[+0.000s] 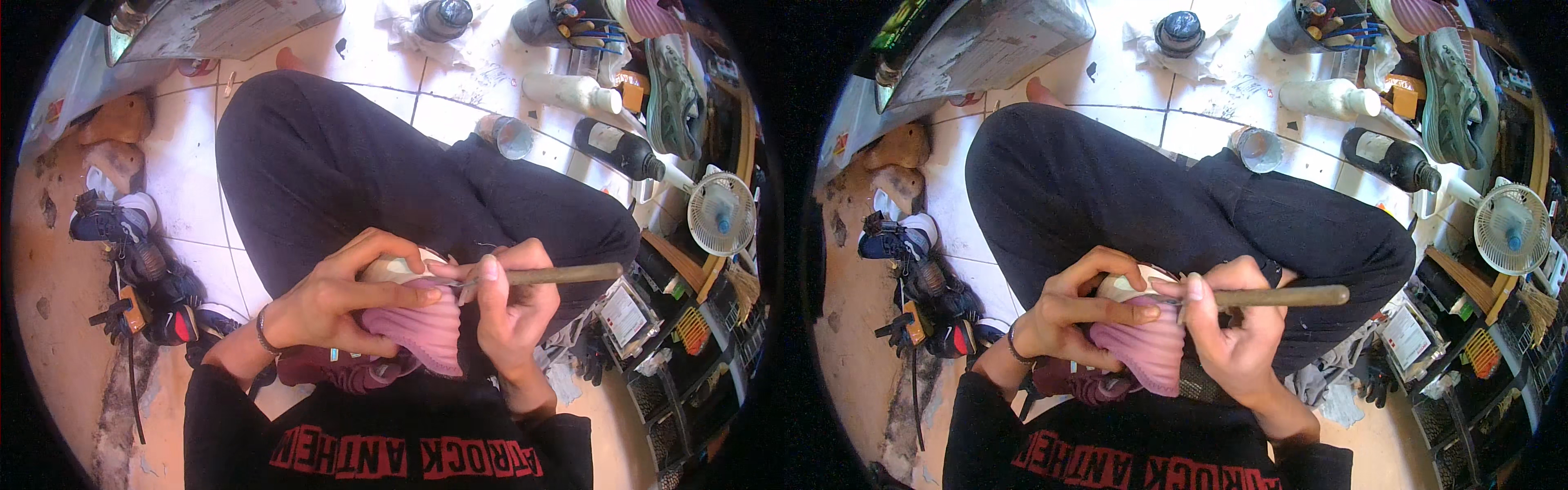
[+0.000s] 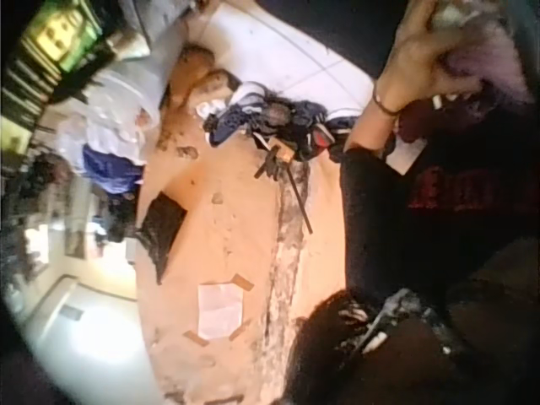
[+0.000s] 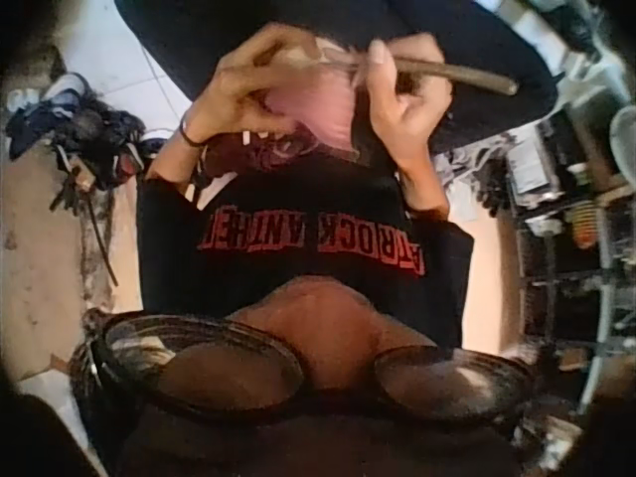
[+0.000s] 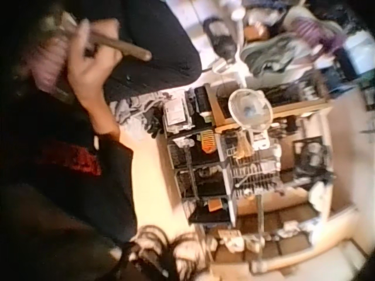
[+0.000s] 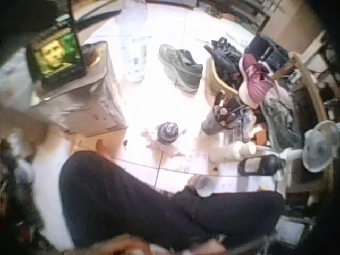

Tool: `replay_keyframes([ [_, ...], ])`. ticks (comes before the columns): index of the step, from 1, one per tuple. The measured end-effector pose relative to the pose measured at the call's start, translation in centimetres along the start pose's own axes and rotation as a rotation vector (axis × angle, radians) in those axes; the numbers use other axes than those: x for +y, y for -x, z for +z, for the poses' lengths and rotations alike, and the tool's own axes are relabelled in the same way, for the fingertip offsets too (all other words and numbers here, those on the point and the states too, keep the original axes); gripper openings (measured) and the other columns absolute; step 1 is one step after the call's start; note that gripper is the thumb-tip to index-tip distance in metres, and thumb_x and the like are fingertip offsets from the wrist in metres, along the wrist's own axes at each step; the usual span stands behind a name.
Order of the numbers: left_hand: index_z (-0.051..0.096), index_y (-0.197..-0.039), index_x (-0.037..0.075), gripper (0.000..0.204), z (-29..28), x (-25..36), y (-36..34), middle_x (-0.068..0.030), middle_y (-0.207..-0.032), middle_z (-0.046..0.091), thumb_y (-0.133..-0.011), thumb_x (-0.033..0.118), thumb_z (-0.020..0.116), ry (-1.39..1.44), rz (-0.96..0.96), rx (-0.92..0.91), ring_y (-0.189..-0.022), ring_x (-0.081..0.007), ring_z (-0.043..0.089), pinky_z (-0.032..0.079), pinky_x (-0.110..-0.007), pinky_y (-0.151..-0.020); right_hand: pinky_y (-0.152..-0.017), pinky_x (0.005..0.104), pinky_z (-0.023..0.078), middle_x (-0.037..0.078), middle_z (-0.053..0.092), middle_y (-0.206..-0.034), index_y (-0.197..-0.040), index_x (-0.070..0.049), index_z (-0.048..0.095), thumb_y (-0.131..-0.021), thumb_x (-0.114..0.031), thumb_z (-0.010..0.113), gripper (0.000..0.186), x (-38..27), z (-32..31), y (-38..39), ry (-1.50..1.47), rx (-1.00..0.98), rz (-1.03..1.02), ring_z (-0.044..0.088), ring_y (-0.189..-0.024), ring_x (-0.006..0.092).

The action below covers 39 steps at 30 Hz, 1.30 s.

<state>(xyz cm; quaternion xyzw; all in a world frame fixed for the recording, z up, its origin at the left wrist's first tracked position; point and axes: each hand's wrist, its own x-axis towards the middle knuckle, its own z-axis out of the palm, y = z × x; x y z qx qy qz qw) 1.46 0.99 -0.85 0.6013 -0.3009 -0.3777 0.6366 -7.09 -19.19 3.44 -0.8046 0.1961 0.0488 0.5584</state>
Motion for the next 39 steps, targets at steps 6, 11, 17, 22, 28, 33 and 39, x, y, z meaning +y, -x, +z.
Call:
replay_keyframes([
  [6,0.072,-0.12,0.018,0.067,0.02,-0.07,0.05,-0.01,-0.119,0.058,-0.056,0.018,0.087,0.009,-0.004,-0.003,-0.106,-0.0298,0.059,0.05,-0.038,-0.091,-0.06,0.0277,0.055,0.01,0.056,-0.065,-0.088,-0.001,0.043,-0.101,-0.008,0.048,0.016,0.1,0.02,0.0,-0.2,0.029,0.087,0.069,-0.066,0.0202],
  [11,0.072,-0.12,0.019,0.067,-0.26,-0.2,0.05,-0.0105,-0.12,0.058,-0.055,0.019,0.087,0.009,0.005,-0.011,-0.108,-0.0308,0.058,0.05,-0.04,-0.092,-0.066,0.0302,0.058,0.01,0.06,-0.07,-0.09,0.001,0.047,-0.099,-0.004,0.051,0.012,-0.09,0.41,-0.04,-0.384,0.088,0.093,0.067,-0.069,0.0175],
  [17,0.072,-0.12,0.02,0.068,-0.42,-0.28,0.08,-0.0118,-0.123,0.056,-0.054,0.018,0.088,0.007,-0.007,-0.041,-0.111,-0.0317,0.057,0.049,-0.041,-0.094,-0.063,0.0233,0.052,0.008,0.062,-0.076,-0.087,0.002,0.053,-0.096,0.001,0.057,0.009,-0.3,0.38,0.05,-0.38,0.084,0.111,0.066,-0.07,0.0122],
  [22,0.071,-0.121,0.02,0.068,-0.37,-0.27,0.17,-0.0111,-0.123,0.055,-0.056,0.017,0.088,0.0,0.007,-0.038,-0.11,-0.0311,0.056,0.049,-0.04,-0.093,-0.065,0.0286,0.056,0.014,0.063,-0.069,-0.09,0.001,0.046,-0.1,-0.008,0.05,0.014,-0.44,-0.11,-0.1,-0.229,-0.019,0.122,0.068,-0.07,0.0192],
  [28,0.071,-0.122,0.02,0.068,-0.23,0.01,0.04,-0.01,-0.122,0.056,-0.056,0.016,0.087,-0.007,-0.008,-0.021,-0.108,-0.0307,0.057,0.05,-0.039,-0.091,-0.063,0.0262,0.053,0.014,0.065,-0.07,-0.089,0.0,0.047,-0.098,-0.004,0.052,0.011,-0.59,-0.04,-0.3,-0.06,-0.073,-0.041,0.062,-0.064,0.013],
  [33,0.071,-0.121,0.022,0.068,-0.16,0.16,-0.02,-0.0099,-0.121,0.056,-0.055,0.017,0.088,-0.008,-0.024,-0.026,-0.108,-0.0308,0.057,0.05,-0.04,-0.092,-0.054,0.0232,0.045,0.006,0.061,-0.07,-0.082,0.001,0.058,-0.09,0.004,0.063,0.01,-0.45,-0.01,-0.42,-0.202,0.077,0.036,0.059,-0.06,0.0095],
  [39,0.076,-0.113,0.018,0.061,-0.5,0.04,-0.13,-0.0101,-0.117,0.057,-0.054,0.028,0.088,-0.028,-0.014,-0.051,-0.109,-0.0295,0.059,0.051,-0.041,-0.094,-0.056,0.0227,0.046,0.005,0.06,-0.07,-0.086,0.002,0.057,-0.092,0.003,0.061,0.008,-0.25,0.01,-0.08,-0.415,0.099,0.169,0.058,-0.06,0.0086],
])
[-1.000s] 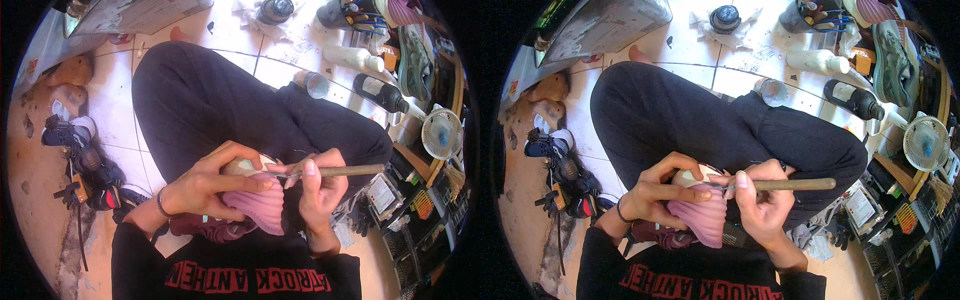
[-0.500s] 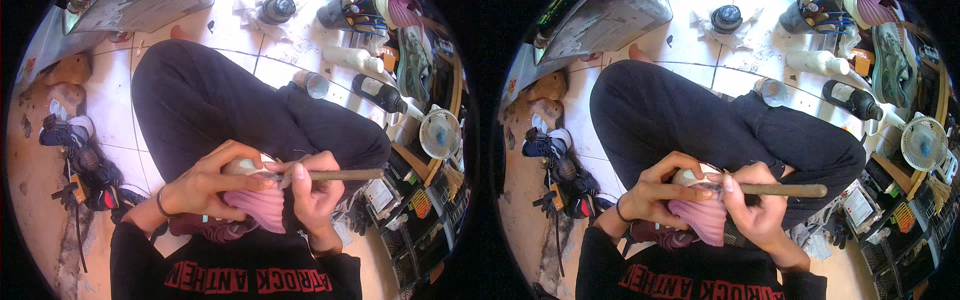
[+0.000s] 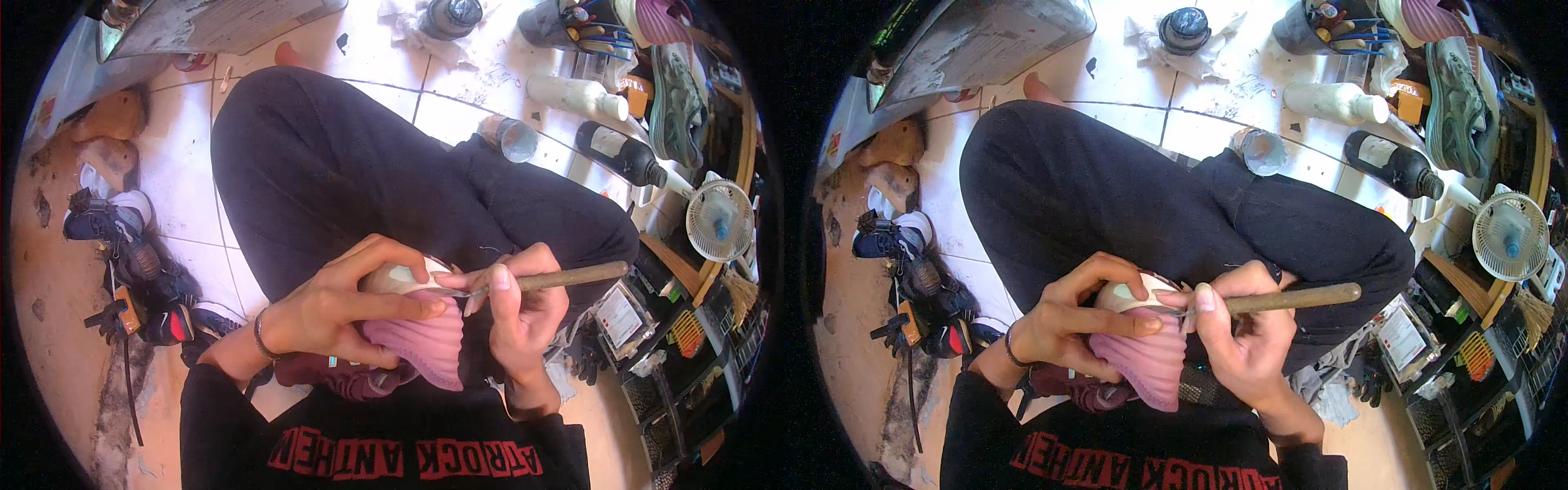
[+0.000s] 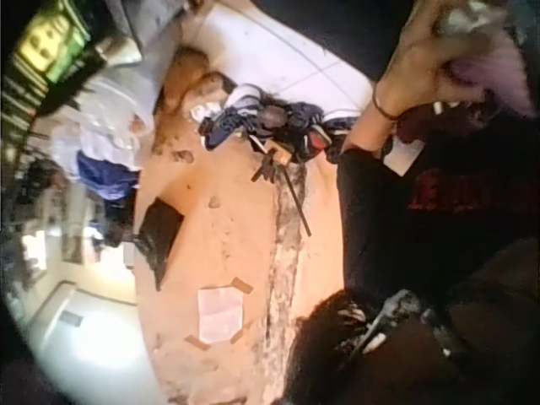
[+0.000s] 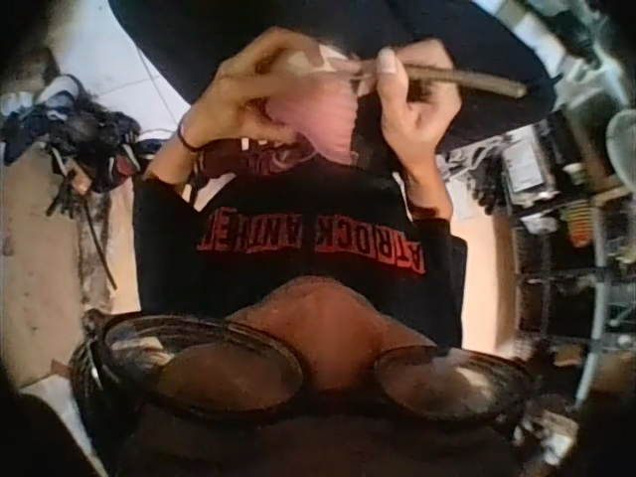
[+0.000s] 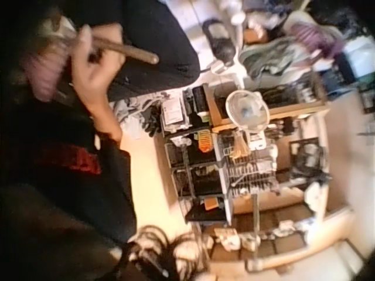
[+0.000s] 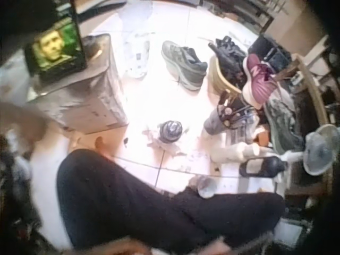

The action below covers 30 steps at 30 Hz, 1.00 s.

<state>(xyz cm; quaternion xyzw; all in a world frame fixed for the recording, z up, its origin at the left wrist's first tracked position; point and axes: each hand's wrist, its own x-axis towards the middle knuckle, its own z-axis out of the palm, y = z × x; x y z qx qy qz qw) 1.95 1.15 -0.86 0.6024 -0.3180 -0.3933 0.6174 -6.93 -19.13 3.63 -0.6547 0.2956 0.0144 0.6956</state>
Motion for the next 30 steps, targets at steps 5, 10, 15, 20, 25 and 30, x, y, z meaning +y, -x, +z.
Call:
replay_keyframes([
  [5,0.071,-0.121,0.018,0.067,-0.21,-0.08,-0.03,-0.0118,-0.121,0.054,-0.057,0.021,0.087,0.026,0.015,-0.024,-0.11,-0.0321,0.056,0.048,-0.042,-0.095,-0.059,0.0251,0.051,0.011,0.063,-0.07,-0.088,0.002,0.052,-0.096,-0.002,0.056,0.01,-0.21,-0.44,-0.2,0.221,-0.09,-0.014,0.062,-0.062,0.0129],
  [10,0.071,-0.12,0.017,0.062,-0.44,-0.08,0.01,-0.0117,-0.121,0.054,-0.061,0.023,0.086,-0.004,0.014,-0.051,-0.112,-0.0341,0.054,0.048,-0.043,-0.094,-0.06,0.0277,0.054,0.019,0.068,-0.074,-0.089,0.001,0.047,-0.098,-0.003,0.052,0.011,-0.31,-0.48,-0.85,0.199,-0.278,-0.114,0.064,-0.062,0.0155],
  [15,0.072,-0.116,0.017,0.057,-0.52,-0.11,-0.19,-0.0116,-0.123,0.054,-0.061,0.023,0.086,-0.006,0.041,-0.064,-0.113,-0.0356,0.053,0.048,-0.045,-0.094,-0.058,0.0245,0.049,0.008,0.063,-0.072,-0.085,0.002,0.056,-0.092,0.003,0.062,0.009,-0.21,-0.07,-0.64,0.199,-0.134,-0.049,0.059,-0.061,0.0106],
  [20,0.073,-0.112,0.017,0.053,-0.44,0.13,-0.13,-0.0117,-0.123,0.054,-0.061,0.024,0.087,0.002,0.014,-0.062,-0.114,-0.0355,0.053,0.048,-0.045,-0.094,-0.058,0.0238,0.05,0.01,0.062,-0.073,-0.088,0.001,0.053,-0.094,0.004,0.058,0.008,-0.04,-0.07,-0.18,-0.001,-0.027,-0.008,0.06,-0.063,0.0108],
  [25,0.074,-0.113,0.02,0.052,-0.43,0.05,-0.07,-0.0116,-0.124,0.053,-0.062,0.023,0.086,0.048,0.021,-0.069,-0.114,-0.0351,0.053,0.047,-0.044,-0.095,-0.06,0.0273,0.055,0.016,0.064,-0.068,-0.089,0.001,0.046,-0.1,-0.009,0.051,0.016,-0.11,-0.41,-0.13,0.054,-0.091,0.025,0.066,-0.061,0.0169],
  [30,0.074,-0.114,0.021,0.054,-0.6,0.07,-0.03,-0.0115,-0.126,0.052,-0.061,0.022,0.087,0.045,0.014,-0.095,-0.115,-0.0352,0.053,0.047,-0.044,-0.094,-0.062,0.028,0.056,0.016,0.064,-0.068,-0.088,0.001,0.047,-0.1,-0.01,0.052,0.017,-0.11,-0.51,-0.12,0.141,-0.133,-0.009,0.068,-0.064,0.019],
])
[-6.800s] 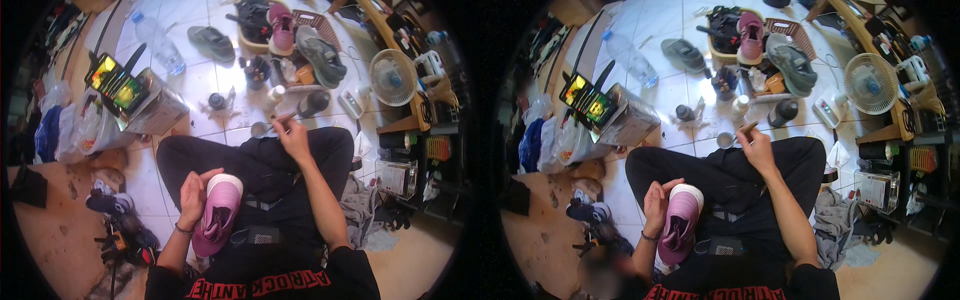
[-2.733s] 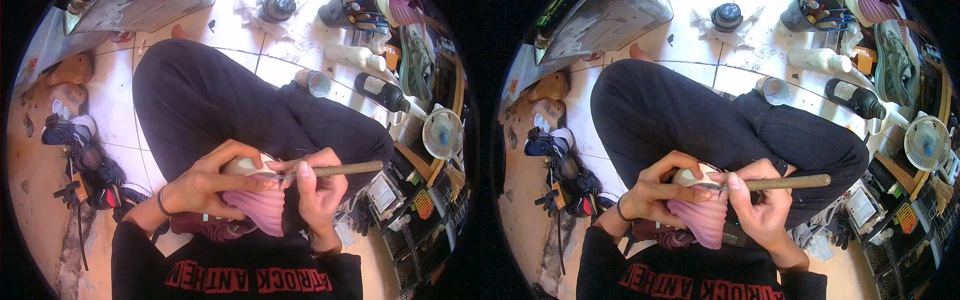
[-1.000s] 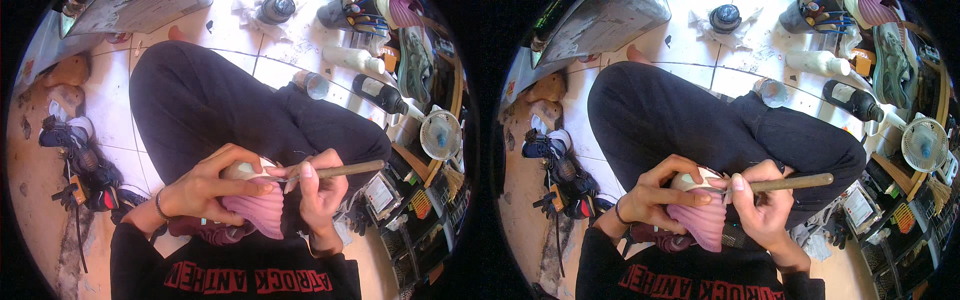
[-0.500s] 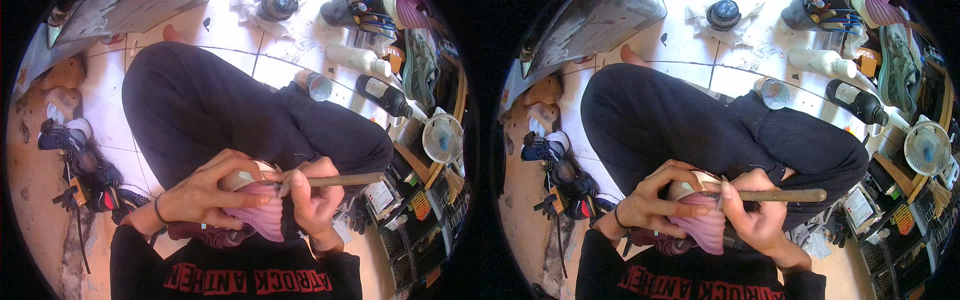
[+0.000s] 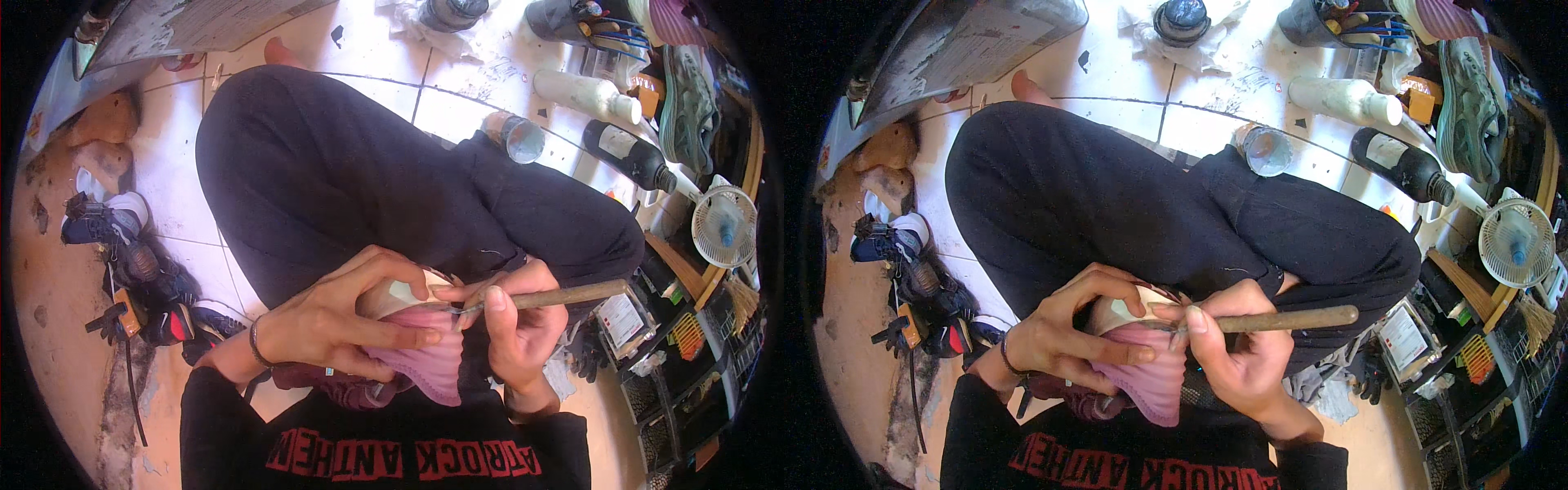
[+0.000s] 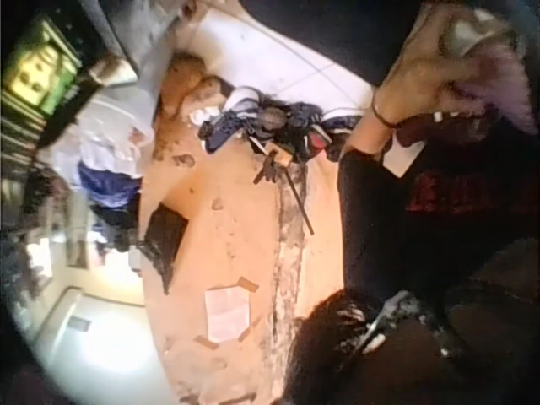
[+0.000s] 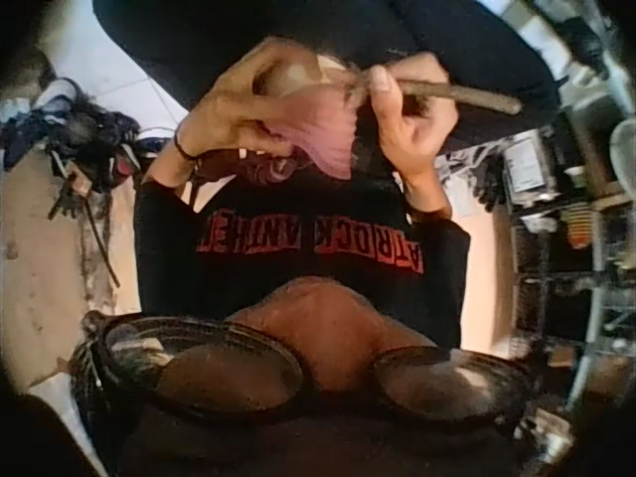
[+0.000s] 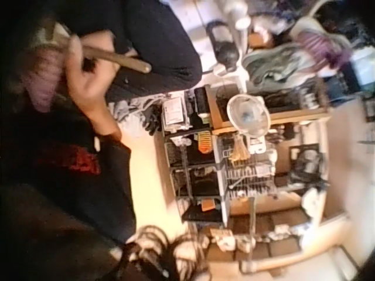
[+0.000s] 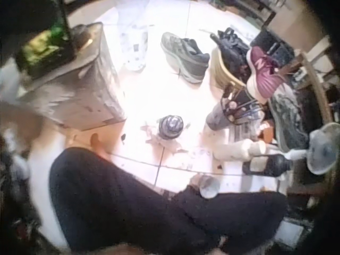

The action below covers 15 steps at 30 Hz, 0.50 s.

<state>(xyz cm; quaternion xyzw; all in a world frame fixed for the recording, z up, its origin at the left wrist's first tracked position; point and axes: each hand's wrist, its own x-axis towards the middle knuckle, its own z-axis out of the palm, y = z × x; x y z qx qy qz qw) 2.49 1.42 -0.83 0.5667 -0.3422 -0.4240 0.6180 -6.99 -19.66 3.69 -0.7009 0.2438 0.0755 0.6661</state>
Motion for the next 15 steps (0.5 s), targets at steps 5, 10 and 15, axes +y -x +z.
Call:
replay_keyframes([
  [5,0.074,-0.115,0.021,0.055,0.0,-0.1,0.0,-0.0121,-0.126,0.052,-0.061,0.021,0.087,0.009,-0.002,-0.029,-0.115,-0.0356,0.052,0.048,-0.044,-0.094,-0.061,0.0276,0.055,0.016,0.064,-0.068,-0.088,0.0,0.046,-0.1,-0.009,0.052,0.016,-0.1,-0.4,0.1,0.179,-0.048,-0.063,0.066,-0.061,0.0179],
  [10,0.075,-0.112,0.019,0.054,0.2,0.0,0.3,-0.0131,-0.123,0.05,-0.06,0.02,0.088,0.001,0.029,-0.022,-0.112,-0.0341,0.054,0.048,-0.041,-0.094,-0.069,0.0325,0.059,0.012,0.061,-0.078,-0.091,0.003,0.05,-0.098,-0.004,0.054,0.011,0.0,-0.9,0.0,-0.259,0.066,-0.019,0.063,-0.071,0.0158],
  [15,0.076,-0.112,0.02,0.054,1.3,1.8,0.7,-0.0135,-0.124,0.047,-0.059,0.02,0.088,-0.019,0.041,0.03,-0.113,-0.0338,0.054,0.048,-0.04,-0.096,-0.079,0.0316,0.057,0.013,0.066,-0.091,-0.107,0.004,0.061,-0.098,-0.009,0.059,0.015,-1.0,-1.6,-0.2,-0.141,-0.021,-0.035,0.069,-0.086,0.0195],
])
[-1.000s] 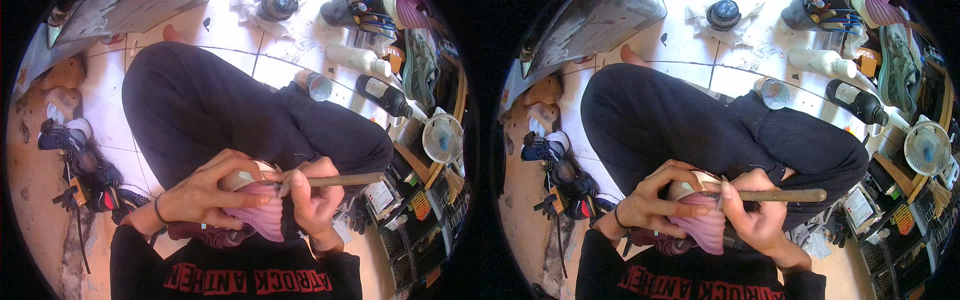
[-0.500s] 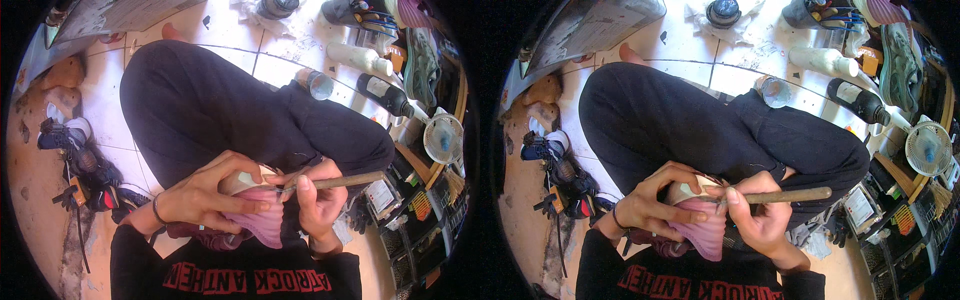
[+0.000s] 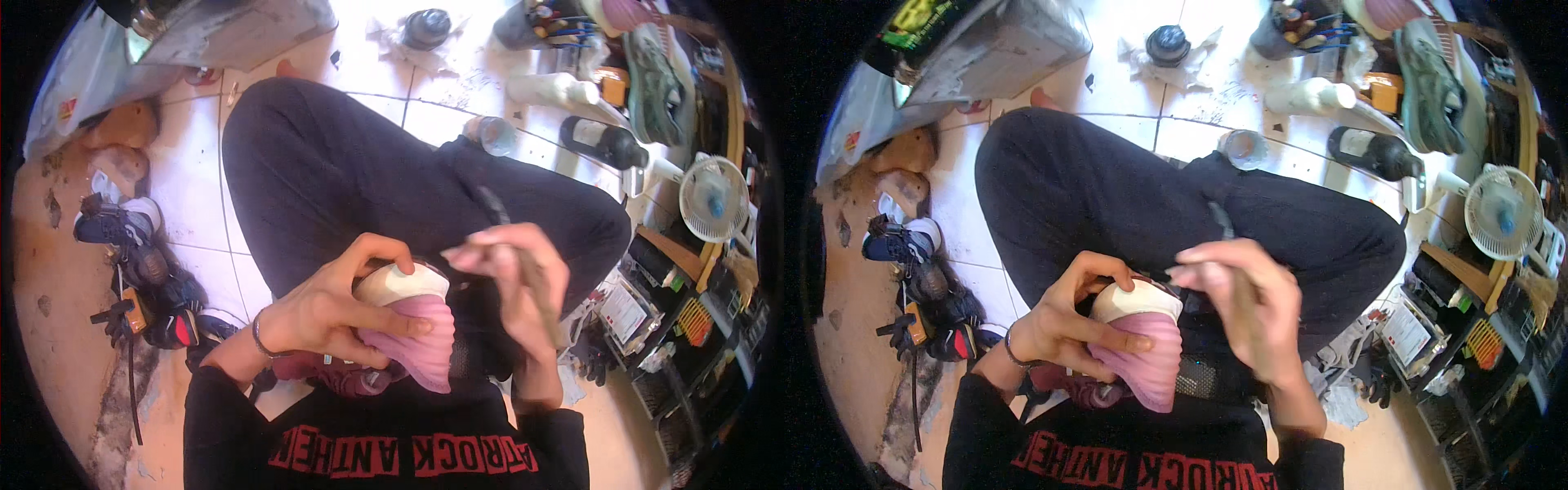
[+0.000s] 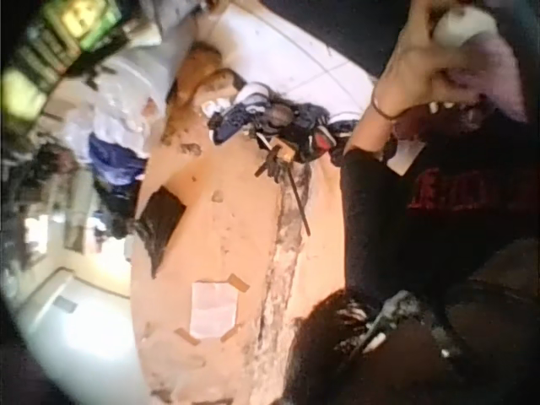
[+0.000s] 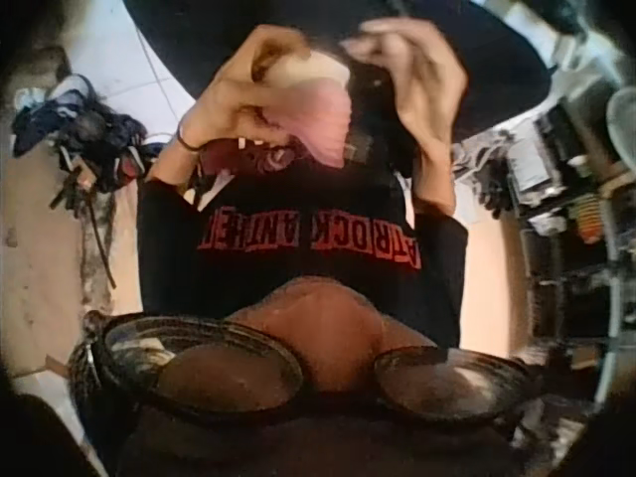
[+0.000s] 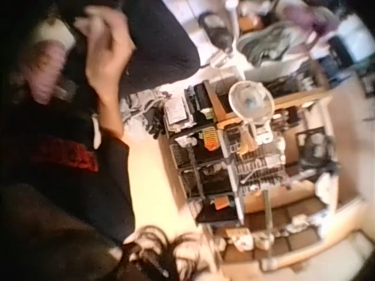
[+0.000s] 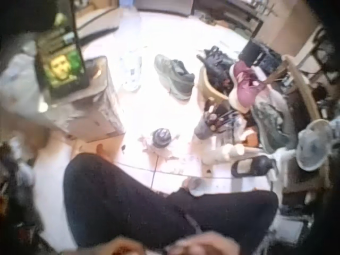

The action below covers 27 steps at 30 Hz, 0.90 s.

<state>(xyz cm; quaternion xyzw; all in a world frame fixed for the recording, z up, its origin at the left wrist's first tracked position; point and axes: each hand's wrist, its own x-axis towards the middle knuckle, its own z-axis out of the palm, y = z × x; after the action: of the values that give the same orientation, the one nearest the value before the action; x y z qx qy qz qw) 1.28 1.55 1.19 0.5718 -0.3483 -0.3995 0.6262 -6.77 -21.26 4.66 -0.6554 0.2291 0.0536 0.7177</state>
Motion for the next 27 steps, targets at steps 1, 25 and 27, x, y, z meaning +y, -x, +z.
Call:
replay_keyframes([
  [1,0.076,-0.112,0.021,0.054,0.3,0.7,0.1,-0.0135,-0.125,0.046,-0.059,0.02,0.088,-0.032,0.007,-0.001,-0.113,-0.0339,0.053,0.048,-0.04,-0.096,-0.076,0.0309,0.056,0.012,0.066,-0.09,-0.103,0.003,0.062,-0.093,-0.012,0.067,0.018,-0.4,-0.2,-0.2,0.139,-0.099,-0.018,0.068,-0.085,0.0176],
  [25,0.077,-0.099,0.022,0.032,8.2,11.7,3.3,-0.0124,-0.117,0.048,-0.071,0.034,0.085,-0.351,0.731,0.269,-0.115,-0.0391,0.053,0.047,-0.049,-0.1,-0.074,0.0375,0.057,0.015,0.063,-0.076,-0.089,0.0,0.054,-0.104,-0.028,0.05,0.033,-1.9,-3.3,10.3,-0.502,-0.069,-0.505,0.065,-0.071,0.0221],
  [27,0.073,-0.104,0.022,0.036,9.0,11.5,2.5,-0.0134,-0.117,0.048,-0.072,0.035,0.085,-0.264,0.88,0.38,-0.117,-0.0399,0.051,0.048,-0.049,-0.101,-0.073,0.04,0.058,0.014,0.06,-0.07,-0.082,-0.002,0.049,-0.102,-0.032,0.053,0.037,-0.6,-2.1,10.6,-0.571,-0.032,-0.567,0.063,-0.067,0.0221],
])
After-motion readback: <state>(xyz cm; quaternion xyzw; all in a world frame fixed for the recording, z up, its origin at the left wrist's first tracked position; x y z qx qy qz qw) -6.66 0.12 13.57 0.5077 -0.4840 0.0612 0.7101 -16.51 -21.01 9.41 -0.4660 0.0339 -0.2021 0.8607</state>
